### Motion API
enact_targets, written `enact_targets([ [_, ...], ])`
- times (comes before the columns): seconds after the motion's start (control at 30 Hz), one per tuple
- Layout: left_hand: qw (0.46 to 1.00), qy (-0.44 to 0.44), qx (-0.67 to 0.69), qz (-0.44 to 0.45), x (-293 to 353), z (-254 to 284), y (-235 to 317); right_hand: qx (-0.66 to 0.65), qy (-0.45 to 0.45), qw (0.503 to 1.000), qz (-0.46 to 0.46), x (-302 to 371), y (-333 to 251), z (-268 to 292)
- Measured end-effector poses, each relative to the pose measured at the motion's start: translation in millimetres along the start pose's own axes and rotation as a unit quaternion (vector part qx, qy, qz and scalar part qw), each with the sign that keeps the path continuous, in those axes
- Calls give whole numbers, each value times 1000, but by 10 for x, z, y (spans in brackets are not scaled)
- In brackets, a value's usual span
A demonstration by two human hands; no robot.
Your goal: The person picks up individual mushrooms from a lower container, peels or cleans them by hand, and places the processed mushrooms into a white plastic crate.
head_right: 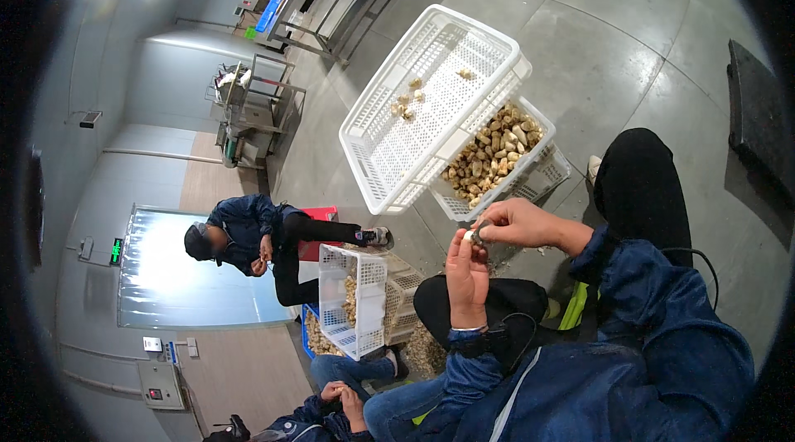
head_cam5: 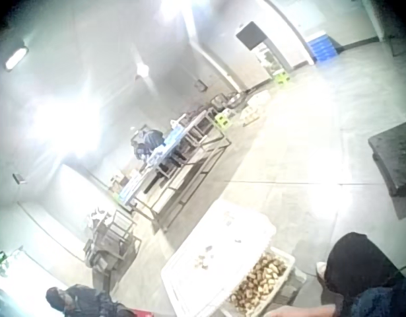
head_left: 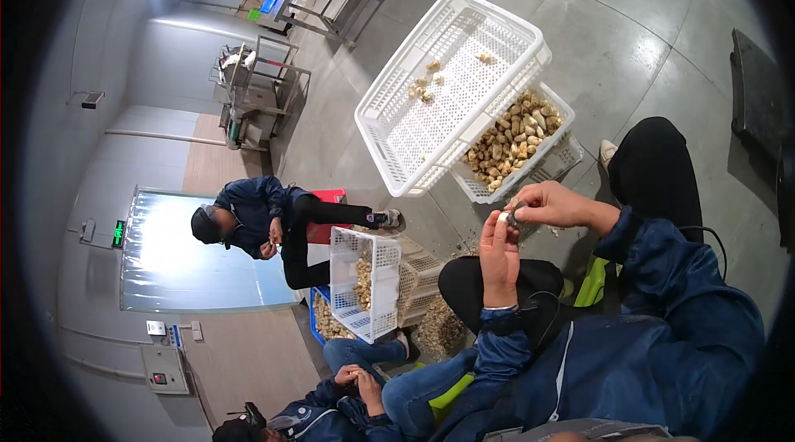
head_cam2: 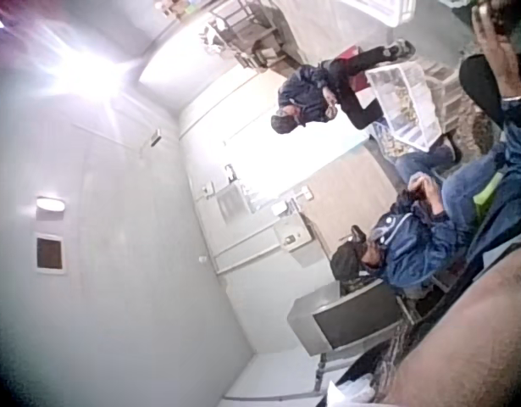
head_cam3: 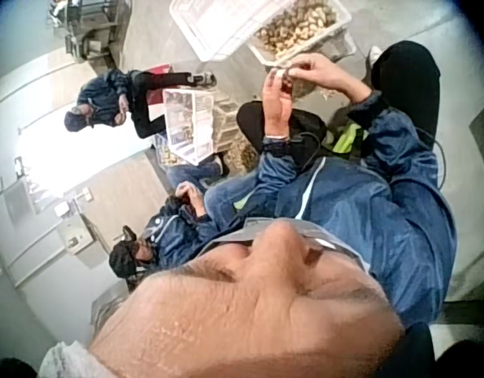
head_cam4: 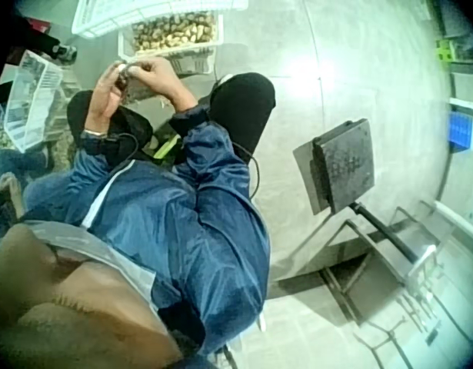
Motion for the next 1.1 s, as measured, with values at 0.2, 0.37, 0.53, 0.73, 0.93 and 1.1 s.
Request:
enact_targets([
  [0.2,999,35,-8,0,-34,92,-48,-55,43,997,43,-7,57,-12],
  [0.37,997,-22,62,38,-56,151,-126,-108,-29,979,-171,75,357,-9],
  [0.53,1000,4,8,9,-52,145,-93,-66,22,997,-26,18,164,-37],
  [0.73,997,1,72,27,-67,92,-130,1,24,997,70,-2,14,4],
  [0.93,985,-53,123,110,-119,275,-281,-16,43,996,-78,2,72,91],
  [1.1,990,32,91,99,-224,119,-273,79,122,983,-112,59,166,313],
])
Point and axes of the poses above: each hand's wrist, its own x-axis away from the middle knuckle, its own z-axis out of the back of the hand, y = z × x, the point moved 8 cm from there along -x, towards the middle knuckle, and after that the axes turned 14 degrees about z, right-handed, at the moved point
